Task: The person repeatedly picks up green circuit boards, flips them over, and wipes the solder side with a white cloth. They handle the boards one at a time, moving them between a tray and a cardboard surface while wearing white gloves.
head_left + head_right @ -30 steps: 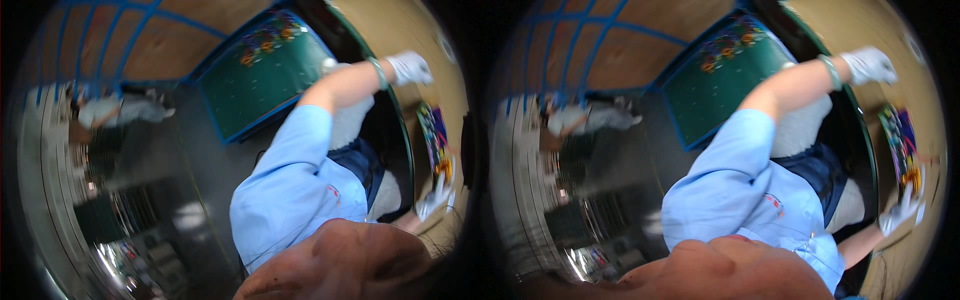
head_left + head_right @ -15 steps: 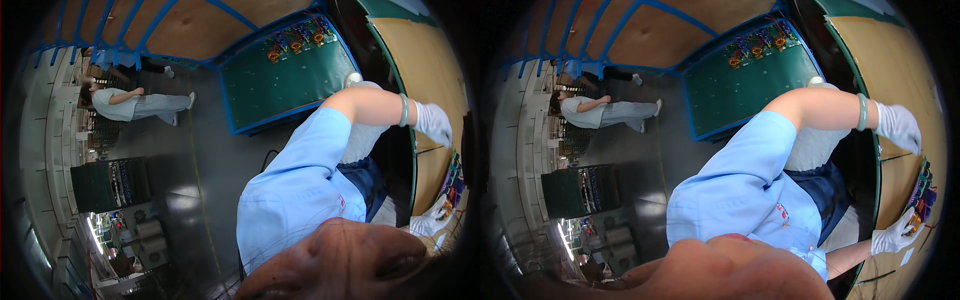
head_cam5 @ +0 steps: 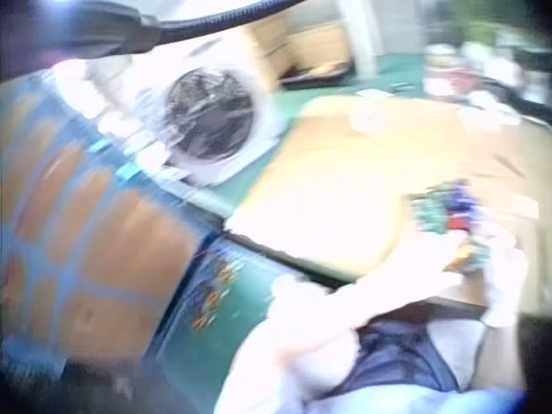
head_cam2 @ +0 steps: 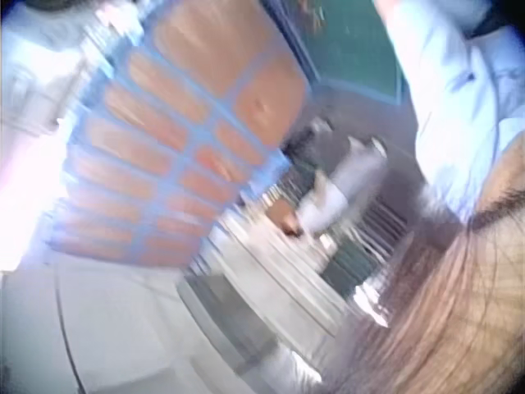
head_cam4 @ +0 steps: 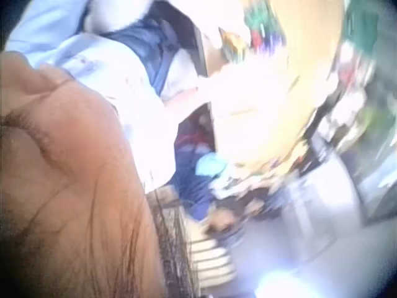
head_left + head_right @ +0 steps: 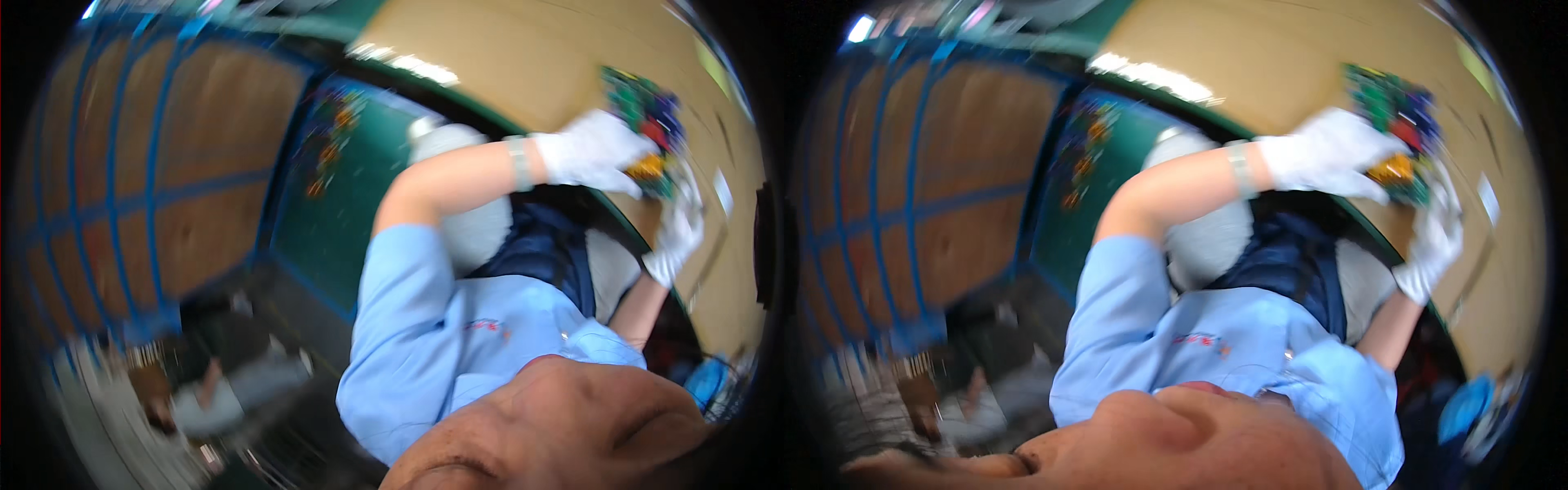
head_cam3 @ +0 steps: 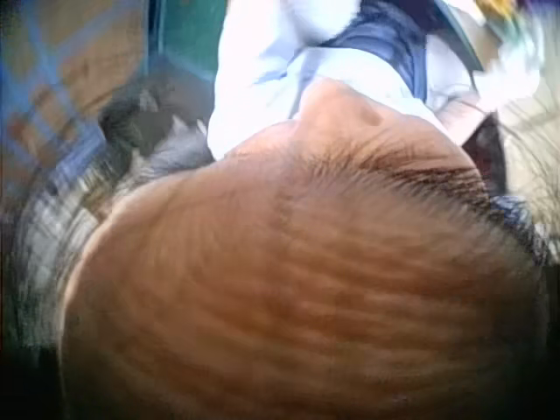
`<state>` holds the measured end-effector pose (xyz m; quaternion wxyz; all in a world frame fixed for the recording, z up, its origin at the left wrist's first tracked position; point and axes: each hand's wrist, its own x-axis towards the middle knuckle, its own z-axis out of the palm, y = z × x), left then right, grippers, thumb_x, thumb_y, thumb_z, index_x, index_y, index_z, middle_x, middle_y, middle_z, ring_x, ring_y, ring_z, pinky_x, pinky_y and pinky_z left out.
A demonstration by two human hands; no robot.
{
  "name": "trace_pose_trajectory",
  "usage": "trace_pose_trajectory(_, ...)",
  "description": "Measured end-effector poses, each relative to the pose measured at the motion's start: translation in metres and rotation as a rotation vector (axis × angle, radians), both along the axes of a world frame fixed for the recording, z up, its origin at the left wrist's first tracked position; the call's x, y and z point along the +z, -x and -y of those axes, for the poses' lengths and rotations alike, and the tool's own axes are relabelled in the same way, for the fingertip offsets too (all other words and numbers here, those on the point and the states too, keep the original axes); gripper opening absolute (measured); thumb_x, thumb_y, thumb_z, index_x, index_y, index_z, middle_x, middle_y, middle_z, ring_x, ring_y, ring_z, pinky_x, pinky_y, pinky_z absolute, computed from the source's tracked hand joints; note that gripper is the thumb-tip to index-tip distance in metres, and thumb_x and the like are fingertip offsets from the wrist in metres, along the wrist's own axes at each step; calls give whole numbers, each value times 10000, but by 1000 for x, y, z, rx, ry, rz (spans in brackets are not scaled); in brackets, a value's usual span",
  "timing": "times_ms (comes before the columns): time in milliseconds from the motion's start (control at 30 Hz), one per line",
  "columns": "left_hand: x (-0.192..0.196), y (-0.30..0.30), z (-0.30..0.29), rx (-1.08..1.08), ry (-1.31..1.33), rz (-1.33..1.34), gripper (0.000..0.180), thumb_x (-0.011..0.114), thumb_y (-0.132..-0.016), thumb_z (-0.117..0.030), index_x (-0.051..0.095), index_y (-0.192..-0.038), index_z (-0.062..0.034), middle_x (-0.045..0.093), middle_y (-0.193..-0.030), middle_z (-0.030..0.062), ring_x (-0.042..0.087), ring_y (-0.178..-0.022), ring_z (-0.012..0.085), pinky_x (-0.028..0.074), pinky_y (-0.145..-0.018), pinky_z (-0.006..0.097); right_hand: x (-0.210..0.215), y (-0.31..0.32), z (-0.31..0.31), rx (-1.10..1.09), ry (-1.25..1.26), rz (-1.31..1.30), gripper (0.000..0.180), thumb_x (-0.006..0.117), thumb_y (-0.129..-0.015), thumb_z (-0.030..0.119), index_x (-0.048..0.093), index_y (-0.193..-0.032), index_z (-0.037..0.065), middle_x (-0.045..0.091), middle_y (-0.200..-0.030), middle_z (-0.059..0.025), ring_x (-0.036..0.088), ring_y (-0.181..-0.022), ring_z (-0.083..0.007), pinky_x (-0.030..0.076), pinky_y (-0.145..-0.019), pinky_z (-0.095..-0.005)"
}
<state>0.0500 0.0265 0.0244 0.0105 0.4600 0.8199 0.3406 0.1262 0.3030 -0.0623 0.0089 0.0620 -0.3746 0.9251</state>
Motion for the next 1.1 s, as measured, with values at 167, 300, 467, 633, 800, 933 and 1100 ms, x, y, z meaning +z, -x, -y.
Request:
trace_pose_trajectory(167,-26,-1,-41,106,-99,-46,647,846,-682,-308,594,-1221,-54,690,-957,192,666,-912,361,534,-804,433,29,-3,32,-705,-671,278,270,588,-995,219,707,-1159,41,725,-892,-35,348,-509,-1,240,-446,-194)
trace_pose_trajectory(300,-33,-3,-55,104,-230,-100,599,859,-650,-169,617,-1187,-57,693,-971,186,658,-913,369,530,-805,432,33,-11,27,-641,-628,304,278,579,-999,219,696,-1179,41,713,-865,-27,331,-504,-7,237,-459,-183)
trace_pose_trajectory(467,-25,9,-45,54,-18,7,543,853,-658,-126,638,-1150,-49,701,-964,179,670,-924,357,534,-830,409,30,-14,25,-617,-612,307,288,582,-1000,235,694,-1194,54,716,-868,-18,342,-533,-4,260,-493,-176)
trace_pose_trajectory(633,-18,15,-38,59,94,78,513,835,-674,-80,639,-1146,-46,706,-986,169,678,-946,342,534,-854,387,26,-11,26,-604,-638,293,285,590,-997,243,698,-1175,49,720,-869,-11,378,-551,-4,295,-509,-182)
trace_pose_trajectory(800,-9,48,-6,-90,140,13,522,786,-617,8,674,-1117,-96,690,-996,164,639,-971,362,521,-865,408,15,-9,22,-603,-654,263,264,599,-992,245,707,-1147,61,722,-873,-11,430,-569,-8,324,-512,-189)
trace_pose_trajectory(933,-9,79,22,-67,145,-165,431,650,-750,46,660,-1170,-49,678,-1066,150,635,-1043,315,491,-944,376,23,-12,23,-573,-697,297,252,584,-1003,213,706,-1167,67,725,-922,-31,556,-702,-32,401,-602,-182)
trace_pose_trajectory(1100,7,67,23,134,-14,227,461,568,-865,50,601,-1317,-34,621,-1327,127,557,-1230,189,400,-1081,334,39,3,30,-691,-1106,-51,271,621,-953,135,690,-1212,96,714,-1102,-81,664,-1022,-188,500,-929,-297)
